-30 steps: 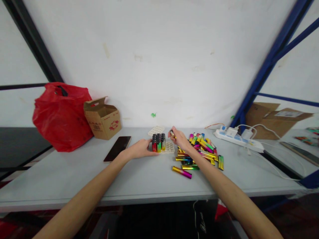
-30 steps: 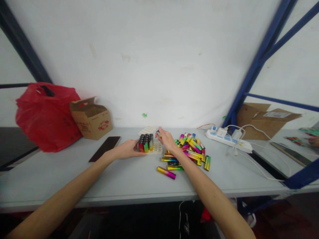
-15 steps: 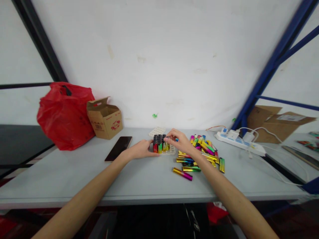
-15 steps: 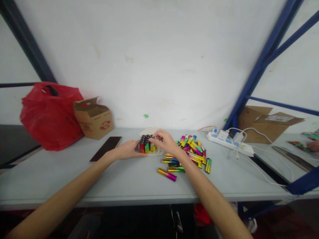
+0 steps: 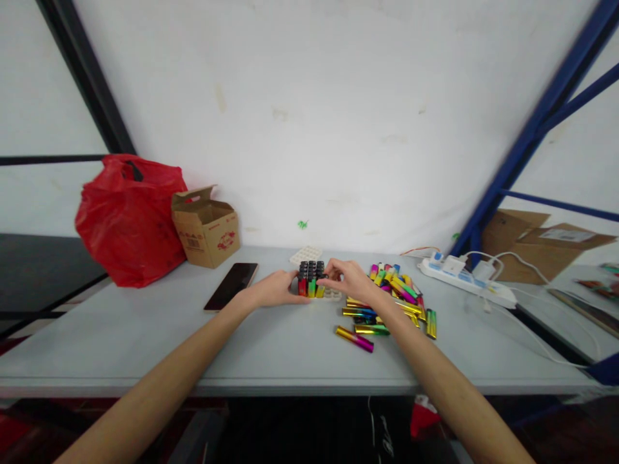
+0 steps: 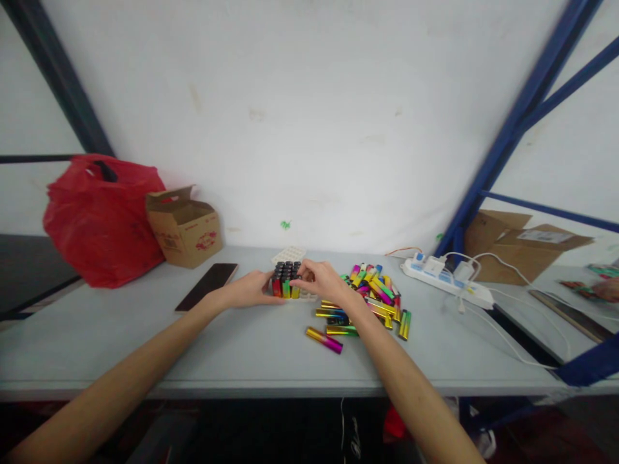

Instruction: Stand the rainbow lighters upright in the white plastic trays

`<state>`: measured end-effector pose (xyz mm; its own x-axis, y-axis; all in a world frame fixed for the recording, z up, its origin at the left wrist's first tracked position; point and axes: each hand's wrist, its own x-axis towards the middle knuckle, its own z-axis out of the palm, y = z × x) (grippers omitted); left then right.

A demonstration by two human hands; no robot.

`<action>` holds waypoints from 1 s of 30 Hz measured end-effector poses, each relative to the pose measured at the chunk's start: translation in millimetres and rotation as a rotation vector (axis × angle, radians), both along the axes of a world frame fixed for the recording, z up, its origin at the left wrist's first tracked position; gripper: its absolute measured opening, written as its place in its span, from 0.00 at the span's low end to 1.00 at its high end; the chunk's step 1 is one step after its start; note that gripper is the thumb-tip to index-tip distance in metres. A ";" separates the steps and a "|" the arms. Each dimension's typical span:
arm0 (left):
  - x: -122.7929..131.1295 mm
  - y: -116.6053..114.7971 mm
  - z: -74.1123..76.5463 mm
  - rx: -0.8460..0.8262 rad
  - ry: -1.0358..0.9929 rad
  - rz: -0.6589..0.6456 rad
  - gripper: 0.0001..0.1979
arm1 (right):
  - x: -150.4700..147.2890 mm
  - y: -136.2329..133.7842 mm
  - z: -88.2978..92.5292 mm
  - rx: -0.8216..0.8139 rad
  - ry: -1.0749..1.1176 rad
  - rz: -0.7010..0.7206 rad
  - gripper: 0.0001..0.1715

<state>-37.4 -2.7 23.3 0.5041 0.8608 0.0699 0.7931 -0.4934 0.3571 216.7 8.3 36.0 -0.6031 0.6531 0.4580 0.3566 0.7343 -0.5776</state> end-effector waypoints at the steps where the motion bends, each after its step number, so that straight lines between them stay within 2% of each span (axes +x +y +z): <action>1: 0.4 -0.9 1.1 -0.004 0.001 0.000 0.36 | 1.4 0.4 0.9 -0.016 -0.012 0.006 0.24; 6: -0.4 -0.7 0.7 -0.003 -0.001 0.008 0.36 | 5.0 3.3 1.2 -0.107 -0.072 0.046 0.25; 12: -2.5 2.7 -2.7 -0.007 0.012 0.007 0.37 | 2.9 4.8 -3.7 0.063 -0.233 -0.153 0.27; 16: -2.2 1.5 -0.7 -0.020 0.016 0.013 0.37 | 12.2 18.3 -10.1 0.111 -0.229 -0.248 0.28; 17: -2.1 1.2 -0.2 -0.021 0.011 0.012 0.37 | 16.2 23.8 -13.1 0.139 -0.221 -0.294 0.27; 21: -1.5 2.1 0.1 -0.016 0.019 0.007 0.36 | 31.7 43.7 -30.0 0.228 -0.296 -0.451 0.13; 26: -3.8 6.6 2.2 -0.021 0.045 0.003 0.36 | 37.3 51.2 -43.1 0.094 -0.496 -0.554 0.14; 30: -8.6 8.3 7.4 -0.088 0.053 -0.001 0.32 | 36.2 53.8 -43.8 0.088 -0.439 -0.528 0.14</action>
<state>-46.0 5.6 30.7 0.5061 0.8618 -0.0331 0.8116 -0.4629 0.3564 252.9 62.1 -7.8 -0.3561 0.8820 0.3085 0.8665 0.4353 -0.2443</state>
